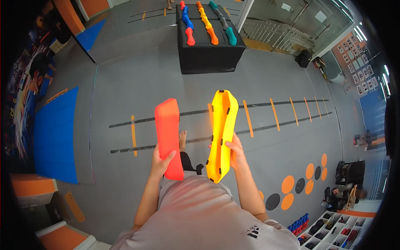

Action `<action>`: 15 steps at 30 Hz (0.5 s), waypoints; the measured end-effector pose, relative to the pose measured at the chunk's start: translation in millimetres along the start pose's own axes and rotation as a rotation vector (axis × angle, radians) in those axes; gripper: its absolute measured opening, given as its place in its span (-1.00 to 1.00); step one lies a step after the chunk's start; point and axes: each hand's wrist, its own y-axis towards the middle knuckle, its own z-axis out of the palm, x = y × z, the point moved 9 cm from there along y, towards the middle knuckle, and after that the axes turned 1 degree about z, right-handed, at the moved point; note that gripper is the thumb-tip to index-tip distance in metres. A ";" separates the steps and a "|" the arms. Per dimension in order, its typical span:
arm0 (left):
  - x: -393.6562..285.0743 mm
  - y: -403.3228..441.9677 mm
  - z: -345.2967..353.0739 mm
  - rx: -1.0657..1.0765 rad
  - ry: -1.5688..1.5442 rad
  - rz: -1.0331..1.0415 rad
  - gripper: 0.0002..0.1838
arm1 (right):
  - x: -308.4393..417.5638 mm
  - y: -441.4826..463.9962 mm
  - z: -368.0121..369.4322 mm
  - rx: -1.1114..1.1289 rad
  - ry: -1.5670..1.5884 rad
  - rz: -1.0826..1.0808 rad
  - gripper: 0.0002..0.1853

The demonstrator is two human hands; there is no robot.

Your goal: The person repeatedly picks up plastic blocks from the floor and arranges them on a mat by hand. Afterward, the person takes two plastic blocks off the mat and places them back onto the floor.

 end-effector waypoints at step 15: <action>-101.1 433.5 96.5 0.100 0.971 0.208 -0.31 | 191.9 286.5 -73.8 -0.369 0.131 -0.153 -0.42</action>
